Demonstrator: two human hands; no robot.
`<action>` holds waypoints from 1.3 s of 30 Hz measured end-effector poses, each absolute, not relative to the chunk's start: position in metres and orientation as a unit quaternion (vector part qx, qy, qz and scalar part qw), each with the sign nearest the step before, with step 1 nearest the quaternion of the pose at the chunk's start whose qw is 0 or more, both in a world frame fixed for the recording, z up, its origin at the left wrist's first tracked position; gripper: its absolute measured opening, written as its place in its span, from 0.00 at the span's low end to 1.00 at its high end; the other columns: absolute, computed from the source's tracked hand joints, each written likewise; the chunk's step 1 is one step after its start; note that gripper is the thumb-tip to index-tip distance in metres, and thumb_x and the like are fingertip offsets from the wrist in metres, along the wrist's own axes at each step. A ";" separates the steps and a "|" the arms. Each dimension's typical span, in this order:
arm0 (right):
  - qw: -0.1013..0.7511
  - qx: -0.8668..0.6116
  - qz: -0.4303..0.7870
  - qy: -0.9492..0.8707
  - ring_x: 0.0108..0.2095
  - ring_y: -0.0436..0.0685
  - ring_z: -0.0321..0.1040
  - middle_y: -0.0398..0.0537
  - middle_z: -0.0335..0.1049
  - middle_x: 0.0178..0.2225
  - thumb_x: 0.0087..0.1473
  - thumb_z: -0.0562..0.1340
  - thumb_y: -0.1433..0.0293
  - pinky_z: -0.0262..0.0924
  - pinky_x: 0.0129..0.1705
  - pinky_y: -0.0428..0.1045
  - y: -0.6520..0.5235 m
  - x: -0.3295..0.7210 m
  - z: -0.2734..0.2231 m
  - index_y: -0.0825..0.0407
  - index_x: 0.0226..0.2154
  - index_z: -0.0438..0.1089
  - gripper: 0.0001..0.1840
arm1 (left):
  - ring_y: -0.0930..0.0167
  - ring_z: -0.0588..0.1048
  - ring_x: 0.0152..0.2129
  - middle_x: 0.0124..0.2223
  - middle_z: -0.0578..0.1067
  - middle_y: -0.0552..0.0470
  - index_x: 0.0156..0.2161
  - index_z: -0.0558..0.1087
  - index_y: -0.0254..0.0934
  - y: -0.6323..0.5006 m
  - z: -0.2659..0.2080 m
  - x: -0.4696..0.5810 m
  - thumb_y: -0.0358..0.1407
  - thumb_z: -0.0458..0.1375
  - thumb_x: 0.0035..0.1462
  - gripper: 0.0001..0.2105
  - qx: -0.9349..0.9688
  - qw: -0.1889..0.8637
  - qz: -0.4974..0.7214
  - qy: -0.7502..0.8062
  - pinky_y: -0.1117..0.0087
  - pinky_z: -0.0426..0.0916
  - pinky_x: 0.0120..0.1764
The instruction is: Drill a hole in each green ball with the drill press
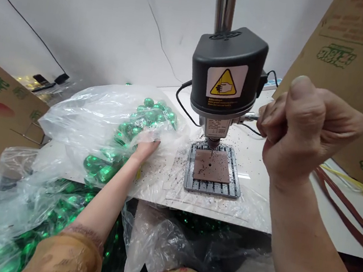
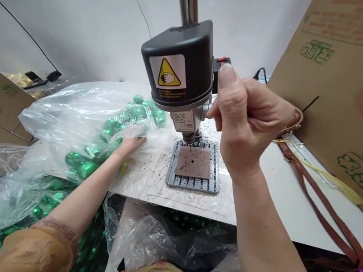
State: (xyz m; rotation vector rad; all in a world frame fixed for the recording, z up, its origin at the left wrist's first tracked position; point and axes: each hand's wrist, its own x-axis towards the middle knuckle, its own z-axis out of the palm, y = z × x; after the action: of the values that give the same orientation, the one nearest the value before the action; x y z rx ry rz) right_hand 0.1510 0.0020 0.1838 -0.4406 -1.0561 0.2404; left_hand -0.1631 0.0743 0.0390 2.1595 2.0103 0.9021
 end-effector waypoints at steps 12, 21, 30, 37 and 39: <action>0.840 -0.160 0.112 -0.506 0.12 0.44 0.45 0.36 0.49 0.10 0.57 0.63 0.71 0.39 0.17 0.50 0.007 0.153 0.178 0.51 0.12 0.62 0.23 | 0.66 0.80 0.41 0.48 0.78 0.46 0.48 0.69 0.40 -0.023 0.049 -0.062 0.52 0.66 0.55 0.23 0.330 0.609 0.596 0.407 0.61 0.78 0.45; 0.825 -0.187 0.113 -0.521 0.14 0.45 0.47 0.36 0.51 0.11 0.58 0.63 0.68 0.41 0.18 0.49 0.003 0.153 0.177 0.50 0.13 0.62 0.24 | 0.70 0.79 0.38 0.41 0.79 0.51 0.48 0.67 0.40 -0.008 0.018 -0.011 0.48 0.70 0.51 0.25 0.455 0.506 0.580 0.447 0.69 0.72 0.44; 0.797 -0.268 0.114 -0.529 0.15 0.49 0.51 0.39 0.53 0.13 0.59 0.62 0.59 0.49 0.21 0.53 -0.002 0.156 0.172 0.47 0.14 0.61 0.25 | 0.70 0.77 0.42 0.45 0.78 0.49 0.49 0.64 0.40 0.004 0.002 -0.005 0.50 0.68 0.53 0.26 0.507 0.469 0.556 0.462 0.68 0.70 0.45; 0.804 -0.233 0.117 -0.534 0.14 0.47 0.52 0.38 0.53 0.12 0.58 0.64 0.63 0.49 0.19 0.52 -0.002 0.155 0.178 0.48 0.13 0.61 0.25 | 0.67 0.76 0.44 0.45 0.77 0.48 0.49 0.68 0.40 0.004 -0.003 -0.006 0.46 0.69 0.53 0.23 0.558 0.435 0.522 0.477 0.64 0.69 0.49; 0.807 -0.222 0.114 -0.536 0.14 0.46 0.51 0.37 0.51 0.11 0.58 0.64 0.66 0.48 0.19 0.50 -0.001 0.155 0.180 0.49 0.12 0.60 0.25 | 0.66 0.75 0.46 0.47 0.77 0.48 0.49 0.71 0.40 0.004 -0.004 -0.007 0.44 0.70 0.52 0.23 0.584 0.407 0.509 0.484 0.63 0.68 0.51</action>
State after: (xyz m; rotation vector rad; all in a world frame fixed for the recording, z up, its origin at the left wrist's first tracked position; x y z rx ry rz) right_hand 0.1547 -0.0010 0.1803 -0.4740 -1.1458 0.2442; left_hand -0.0067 0.0035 -0.0037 1.4719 1.2214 1.2845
